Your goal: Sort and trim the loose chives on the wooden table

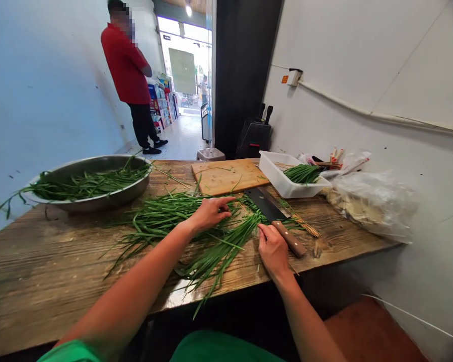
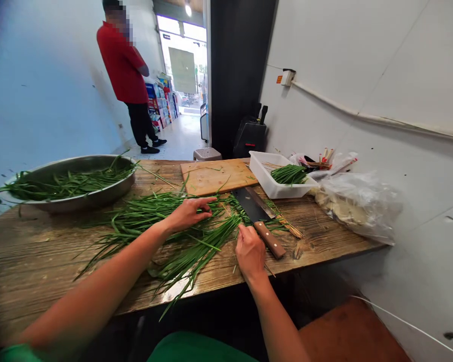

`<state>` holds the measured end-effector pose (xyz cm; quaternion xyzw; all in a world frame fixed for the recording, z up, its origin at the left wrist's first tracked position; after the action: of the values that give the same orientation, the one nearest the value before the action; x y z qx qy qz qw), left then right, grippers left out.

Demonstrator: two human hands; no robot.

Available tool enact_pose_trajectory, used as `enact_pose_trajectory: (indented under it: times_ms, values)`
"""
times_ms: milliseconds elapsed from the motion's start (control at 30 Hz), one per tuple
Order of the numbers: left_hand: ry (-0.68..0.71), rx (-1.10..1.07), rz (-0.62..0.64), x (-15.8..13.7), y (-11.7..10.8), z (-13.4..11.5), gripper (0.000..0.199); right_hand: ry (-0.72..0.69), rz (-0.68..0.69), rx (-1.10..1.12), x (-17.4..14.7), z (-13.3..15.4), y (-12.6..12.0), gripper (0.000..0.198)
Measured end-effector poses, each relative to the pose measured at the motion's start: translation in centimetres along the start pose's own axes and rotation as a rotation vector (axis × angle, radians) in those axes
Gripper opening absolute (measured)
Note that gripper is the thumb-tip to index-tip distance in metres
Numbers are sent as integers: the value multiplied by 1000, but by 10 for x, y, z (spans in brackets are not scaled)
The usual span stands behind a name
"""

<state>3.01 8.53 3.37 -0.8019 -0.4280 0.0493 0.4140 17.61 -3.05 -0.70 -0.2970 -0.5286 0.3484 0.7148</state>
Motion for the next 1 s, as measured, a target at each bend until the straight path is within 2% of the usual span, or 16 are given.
enact_pose_trajectory:
  times_ms: [67,267,400,500,633,833,1000]
  values:
    - [-13,24,17,0,-2,5,44,5,-4,-9,0,0,0,28]
    - [-122,1,27,2,-10,25,23,14,4,-20,0,-1,0,28]
    - [-184,61,-35,0,-16,27,29,13,11,-23,0,0,0,28]
    - [-184,162,-64,-2,-10,25,28,15,14,-24,0,0,0,28]
    - [-154,302,-92,-2,0,22,17,7,13,-17,0,1,0,29]
    - [-243,30,-237,-2,-2,35,19,-56,28,42,-1,7,1,28]
    - [-301,-98,-284,-1,4,43,24,-65,45,65,0,9,1,28]
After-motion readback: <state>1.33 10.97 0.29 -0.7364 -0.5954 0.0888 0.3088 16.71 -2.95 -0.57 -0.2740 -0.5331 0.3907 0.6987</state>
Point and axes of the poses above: each hand's wrist, its own x-axis towards the middle knuckle, its own y-axis out of the palm, z = x × y, the point moved 9 cm from there along x, towards the middle knuckle, and after that the axes turned 11 degrees about -x, right-handed, at the moved point
